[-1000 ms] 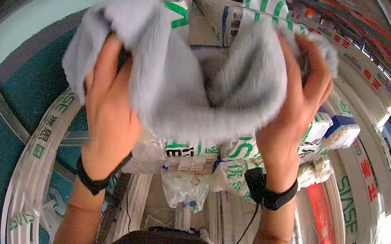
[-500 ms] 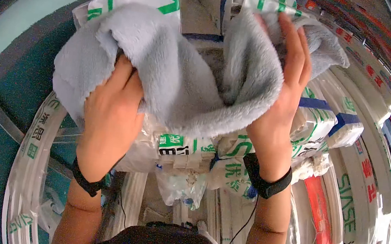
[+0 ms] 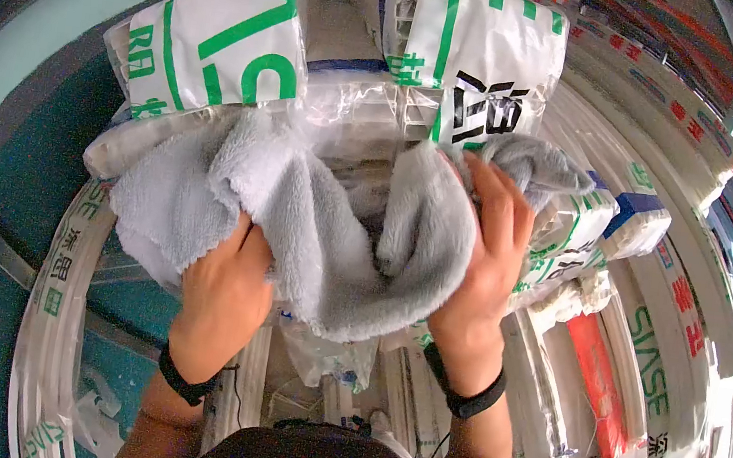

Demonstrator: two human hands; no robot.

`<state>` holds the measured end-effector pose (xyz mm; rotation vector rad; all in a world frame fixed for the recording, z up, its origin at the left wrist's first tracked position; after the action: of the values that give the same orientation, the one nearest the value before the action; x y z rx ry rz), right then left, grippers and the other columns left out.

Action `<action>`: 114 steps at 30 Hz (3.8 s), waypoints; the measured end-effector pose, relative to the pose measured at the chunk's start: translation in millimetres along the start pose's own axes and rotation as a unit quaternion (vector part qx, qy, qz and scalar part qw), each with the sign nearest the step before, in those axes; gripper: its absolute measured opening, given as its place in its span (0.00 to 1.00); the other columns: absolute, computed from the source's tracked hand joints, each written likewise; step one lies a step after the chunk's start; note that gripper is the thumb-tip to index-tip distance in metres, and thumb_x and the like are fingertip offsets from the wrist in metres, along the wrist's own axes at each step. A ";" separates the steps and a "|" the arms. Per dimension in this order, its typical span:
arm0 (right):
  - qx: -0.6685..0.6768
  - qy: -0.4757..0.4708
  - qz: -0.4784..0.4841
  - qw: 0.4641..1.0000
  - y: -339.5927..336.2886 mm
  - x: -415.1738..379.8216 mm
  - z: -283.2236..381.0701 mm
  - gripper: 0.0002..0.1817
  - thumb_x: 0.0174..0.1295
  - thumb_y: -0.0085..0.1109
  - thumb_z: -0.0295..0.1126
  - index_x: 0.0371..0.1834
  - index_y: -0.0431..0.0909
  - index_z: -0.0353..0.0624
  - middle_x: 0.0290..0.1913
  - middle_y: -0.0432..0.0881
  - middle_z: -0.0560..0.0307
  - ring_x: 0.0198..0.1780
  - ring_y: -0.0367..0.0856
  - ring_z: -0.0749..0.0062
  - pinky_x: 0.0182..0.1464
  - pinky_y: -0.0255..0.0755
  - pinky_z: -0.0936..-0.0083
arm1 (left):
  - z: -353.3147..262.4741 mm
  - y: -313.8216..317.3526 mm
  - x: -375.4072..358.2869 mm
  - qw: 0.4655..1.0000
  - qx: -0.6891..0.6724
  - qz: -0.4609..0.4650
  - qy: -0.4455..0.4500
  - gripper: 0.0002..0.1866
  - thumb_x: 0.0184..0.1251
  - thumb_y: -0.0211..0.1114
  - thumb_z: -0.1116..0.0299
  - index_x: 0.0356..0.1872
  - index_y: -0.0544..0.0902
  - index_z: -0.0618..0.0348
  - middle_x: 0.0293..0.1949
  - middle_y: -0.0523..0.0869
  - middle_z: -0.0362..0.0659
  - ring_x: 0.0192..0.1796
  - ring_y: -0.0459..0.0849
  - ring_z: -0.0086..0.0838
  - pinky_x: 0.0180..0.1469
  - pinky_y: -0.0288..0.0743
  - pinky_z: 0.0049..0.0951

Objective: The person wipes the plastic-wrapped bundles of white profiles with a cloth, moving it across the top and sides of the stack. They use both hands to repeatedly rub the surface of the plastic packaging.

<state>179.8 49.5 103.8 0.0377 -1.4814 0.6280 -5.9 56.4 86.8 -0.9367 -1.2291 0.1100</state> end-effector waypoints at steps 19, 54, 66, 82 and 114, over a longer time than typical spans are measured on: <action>-0.046 0.031 0.020 0.998 16.9 -56.3 9.4 0.26 0.61 0.60 0.29 0.64 0.75 0.39 0.72 0.64 0.35 0.69 0.66 0.37 0.69 0.62 0.53 | -2.3 41.9 -48.4 0.995 -0.055 0.082 0.000 0.24 0.56 0.61 0.75 0.57 0.82 0.56 0.61 0.77 0.57 0.63 0.73 0.57 0.67 0.60 0.60; 0.039 -0.034 -0.021 0.998 -40.7 -56.3 39.5 0.20 0.50 0.66 0.28 0.49 0.83 0.41 0.50 0.82 0.50 0.50 0.79 0.56 0.53 0.73 0.66 | 2.0 -4.6 -107.9 0.991 0.032 0.033 0.124 0.28 0.54 0.71 0.70 0.59 0.79 0.65 0.61 0.78 0.59 0.65 0.73 0.57 0.68 0.62 0.54; -0.051 0.048 -0.026 0.997 20.2 -39.6 2.2 0.32 0.62 0.62 0.31 0.71 0.67 0.48 0.76 0.55 0.40 0.76 0.49 0.35 0.74 0.47 0.46 | 47.8 18.9 -48.4 0.991 0.092 -0.091 -0.024 0.35 0.60 0.68 0.58 0.67 0.70 0.64 0.69 0.68 0.57 0.72 0.63 0.54 0.73 0.53 0.55; -0.060 0.080 0.006 0.995 15.8 -58.3 17.3 0.27 0.55 0.64 0.32 0.62 0.79 0.46 0.64 0.66 0.44 0.64 0.65 0.48 0.67 0.61 0.59 | 34.1 31.6 -56.5 0.990 0.128 -0.059 -0.006 0.36 0.62 0.67 0.55 0.68 0.70 0.64 0.70 0.69 0.54 0.74 0.62 0.48 0.74 0.51 0.51; 0.053 0.075 0.170 0.981 19.9 -123.5 21.6 0.19 0.50 0.57 0.27 0.48 0.82 0.48 0.44 0.74 0.54 0.46 0.72 0.57 0.50 0.67 0.63 | -24.7 83.0 -136.2 0.977 -0.154 0.144 0.012 0.15 0.56 0.65 0.74 0.46 0.86 0.53 0.53 0.83 0.50 0.59 0.78 0.49 0.64 0.68 0.52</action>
<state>156.7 12.3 -15.3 -0.1812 -1.3163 0.9643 -3.9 22.1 -70.9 -1.3822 -1.0997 0.1399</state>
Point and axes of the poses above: each hand's wrist, its own x-axis towards the middle knuckle, its own y-axis out of the palm, z = x × y, the point moved 9 cm from there along x, towards the middle knuckle
